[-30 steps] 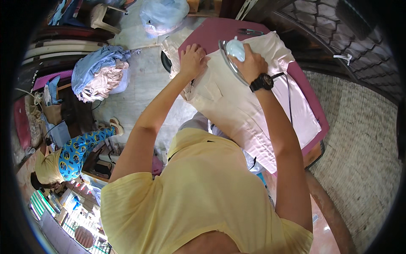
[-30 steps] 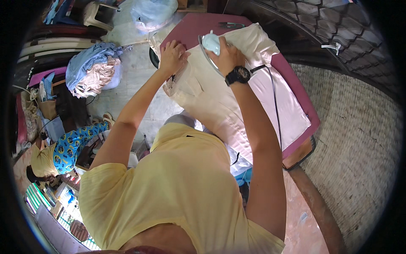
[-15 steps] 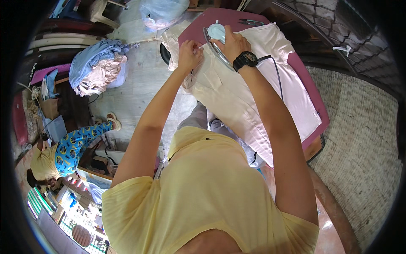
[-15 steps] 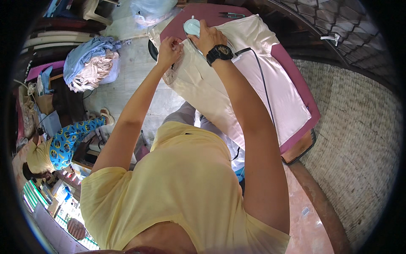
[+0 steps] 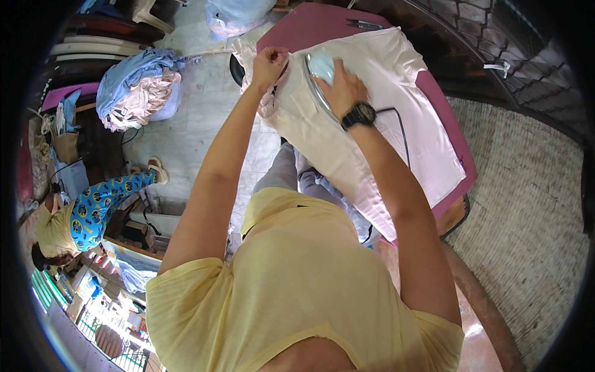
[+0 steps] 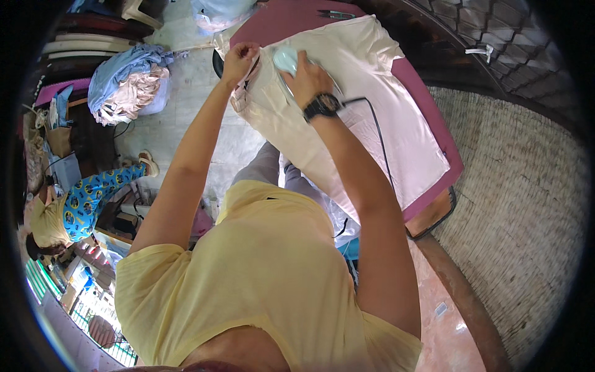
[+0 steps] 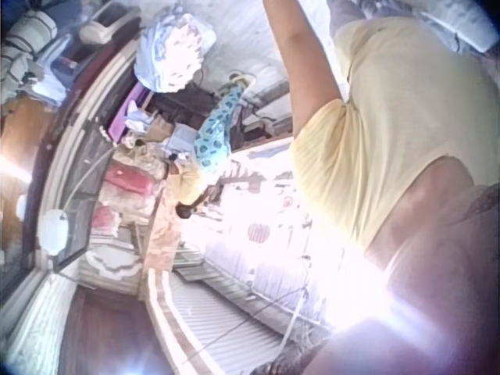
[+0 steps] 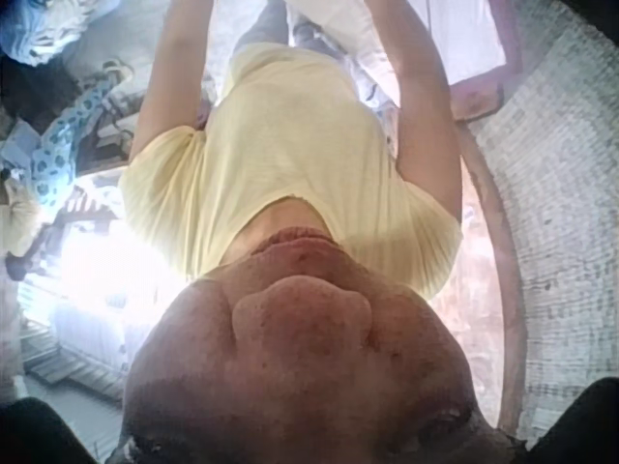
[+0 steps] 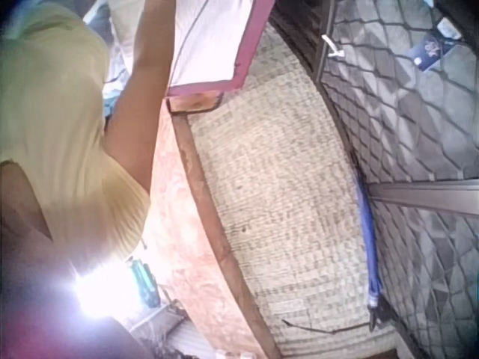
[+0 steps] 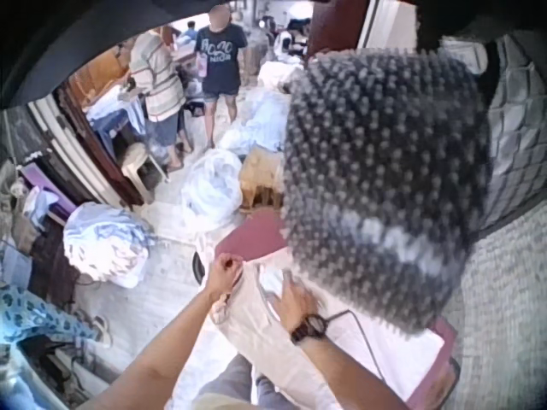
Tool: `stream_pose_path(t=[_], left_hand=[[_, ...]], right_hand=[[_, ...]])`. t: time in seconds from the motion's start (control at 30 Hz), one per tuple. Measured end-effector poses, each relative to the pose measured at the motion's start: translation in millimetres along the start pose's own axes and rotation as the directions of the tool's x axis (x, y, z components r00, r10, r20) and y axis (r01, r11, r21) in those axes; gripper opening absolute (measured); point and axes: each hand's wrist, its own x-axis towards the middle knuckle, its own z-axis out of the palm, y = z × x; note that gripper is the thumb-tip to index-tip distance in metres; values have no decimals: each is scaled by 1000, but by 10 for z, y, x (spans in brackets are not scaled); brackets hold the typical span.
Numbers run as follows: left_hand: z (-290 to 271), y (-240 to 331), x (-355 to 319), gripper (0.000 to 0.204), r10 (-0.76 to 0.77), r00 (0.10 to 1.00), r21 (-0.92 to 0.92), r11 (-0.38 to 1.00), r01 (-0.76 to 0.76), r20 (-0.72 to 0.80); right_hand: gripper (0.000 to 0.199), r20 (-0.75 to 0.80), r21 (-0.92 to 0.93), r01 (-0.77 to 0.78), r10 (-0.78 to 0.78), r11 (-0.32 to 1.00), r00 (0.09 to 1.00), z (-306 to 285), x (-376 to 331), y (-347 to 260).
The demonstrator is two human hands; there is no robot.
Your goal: The person irons light-colored garments on a board, smoothing the fabric and pressing it with an iron before folding and placing them aside.
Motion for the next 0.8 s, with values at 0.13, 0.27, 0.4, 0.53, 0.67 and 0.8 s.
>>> stream_pose_path(t=[0.13, 0.27, 0.4, 0.53, 0.67, 0.8], left_hand=[[-115, -35, 121, 17, -13, 999, -191, 981, 23, 52], [-4, 319, 100, 30, 31, 994, 345, 936, -65, 104], [163, 410, 66, 39, 293, 939, 613, 713, -340, 179], [264, 310, 122, 50, 220, 927, 659, 655, -370, 302], [241, 225, 220, 47, 203, 921, 636, 673, -377, 332], [311, 393, 180, 47, 96, 934, 583, 758, -294, 345]], right_hand=[[52, 69, 82, -29, 24, 996, 997, 6, 377, -212], [57, 235, 52, 3, -15, 999, 972, -236, 49, 87], [66, 119, 15, -122, 120, 992, 986, -573, -933, 1033], [65, 156, -156, -459, 481, 874, 863, -1366, -2142, 2074], [51, -12, -115, -351, 352, 929, 936, -1956, -2892, 2423], [53, 19, 13, -395, 395, 919, 919, -1607, -3108, 2732]])
